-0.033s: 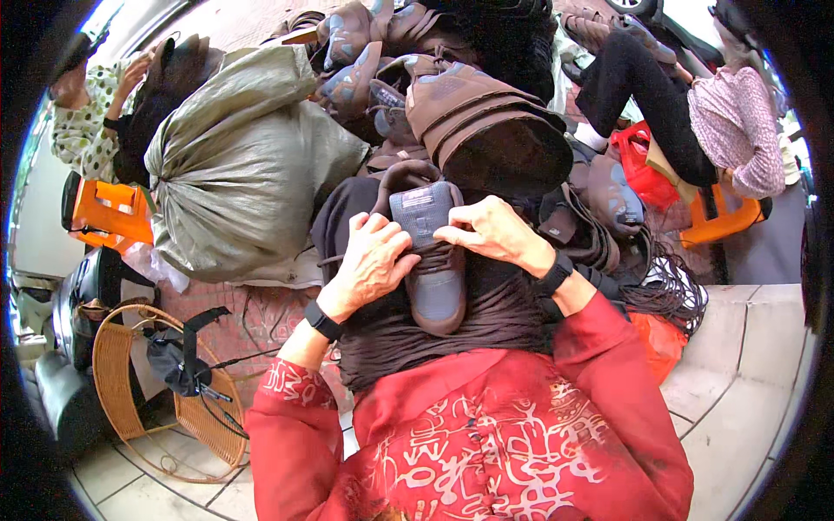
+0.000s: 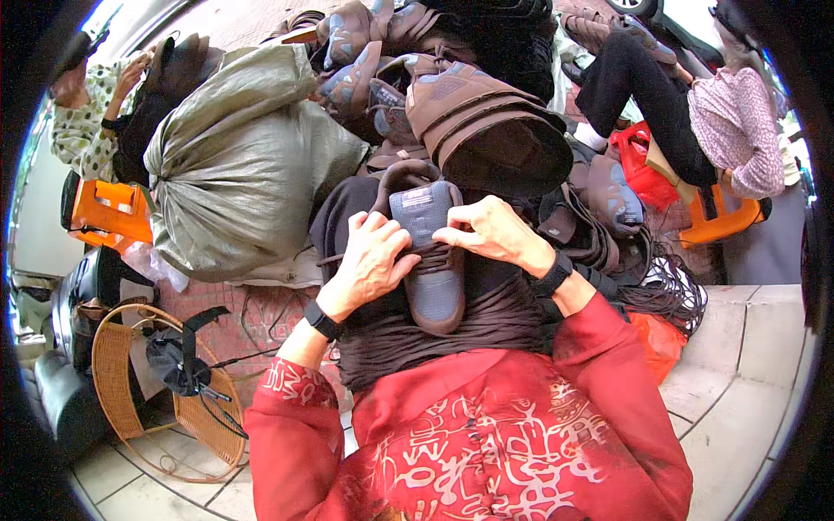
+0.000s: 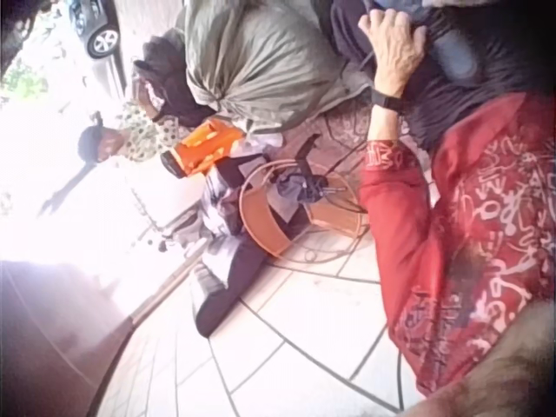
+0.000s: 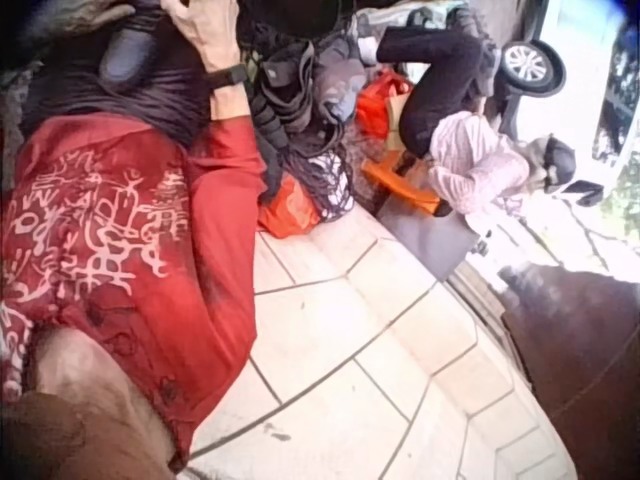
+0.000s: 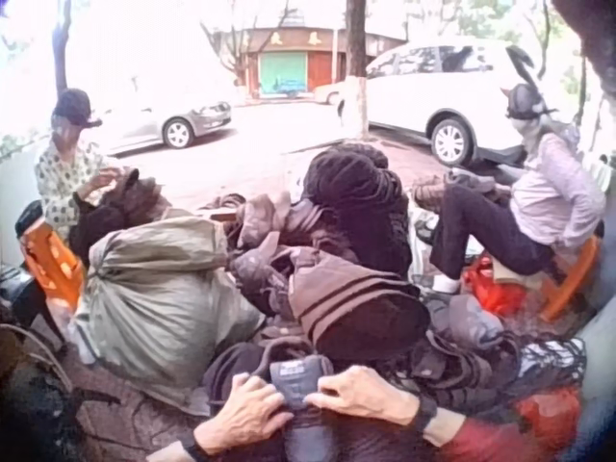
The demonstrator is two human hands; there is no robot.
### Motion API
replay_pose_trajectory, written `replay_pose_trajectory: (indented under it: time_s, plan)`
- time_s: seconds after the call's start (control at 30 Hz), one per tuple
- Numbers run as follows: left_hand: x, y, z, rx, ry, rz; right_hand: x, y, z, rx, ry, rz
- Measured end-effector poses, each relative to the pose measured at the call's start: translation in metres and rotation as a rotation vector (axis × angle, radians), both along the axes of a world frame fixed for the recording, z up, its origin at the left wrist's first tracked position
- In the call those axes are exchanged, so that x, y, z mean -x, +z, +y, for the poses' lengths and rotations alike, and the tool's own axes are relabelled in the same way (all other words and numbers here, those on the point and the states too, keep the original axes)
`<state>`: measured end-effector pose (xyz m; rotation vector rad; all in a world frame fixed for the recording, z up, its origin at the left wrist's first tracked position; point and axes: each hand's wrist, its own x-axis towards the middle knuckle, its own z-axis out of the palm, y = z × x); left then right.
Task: Lacing shoelaces through the eyelets of a new shoe during manufacturing or assembly.
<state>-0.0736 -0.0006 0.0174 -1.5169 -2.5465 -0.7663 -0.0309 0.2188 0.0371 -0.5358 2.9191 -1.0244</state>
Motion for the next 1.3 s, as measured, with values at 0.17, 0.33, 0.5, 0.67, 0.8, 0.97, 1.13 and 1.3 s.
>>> replay_pose_trajectory:
  time_s: [0.17,0.33,0.5,0.67,0.8,0.97,1.13,1.3]
  plan:
    - [0.002,0.003,-0.001,0.001,-0.001,-0.110,-0.003,0.002,0.005,-0.069,0.058,0.046]
    - [-0.015,-0.001,-0.005,-0.288,0.070,-0.058,-0.009,0.011,0.006,0.253,0.029,-0.124]
    - [-0.021,0.013,-0.007,0.001,0.220,-0.364,-0.009,0.010,0.010,0.320,-0.016,-0.272]
    - [0.009,-0.003,-0.048,-0.045,0.226,-0.672,0.002,0.003,0.026,0.280,-0.003,-0.330]
    - [0.014,0.012,-0.058,0.049,0.304,-1.075,0.002,0.019,0.026,0.374,-0.121,-0.798]
    - [0.008,0.016,-0.025,0.055,0.081,-0.905,0.002,0.012,0.012,0.566,-0.112,-1.000]
    - [0.014,0.010,-0.022,0.004,0.065,-0.772,0.004,0.005,0.009,0.505,-0.056,-0.764]
    - [0.015,0.014,-0.083,-0.020,0.133,-0.672,-0.001,0.028,0.074,0.296,0.067,-0.659]
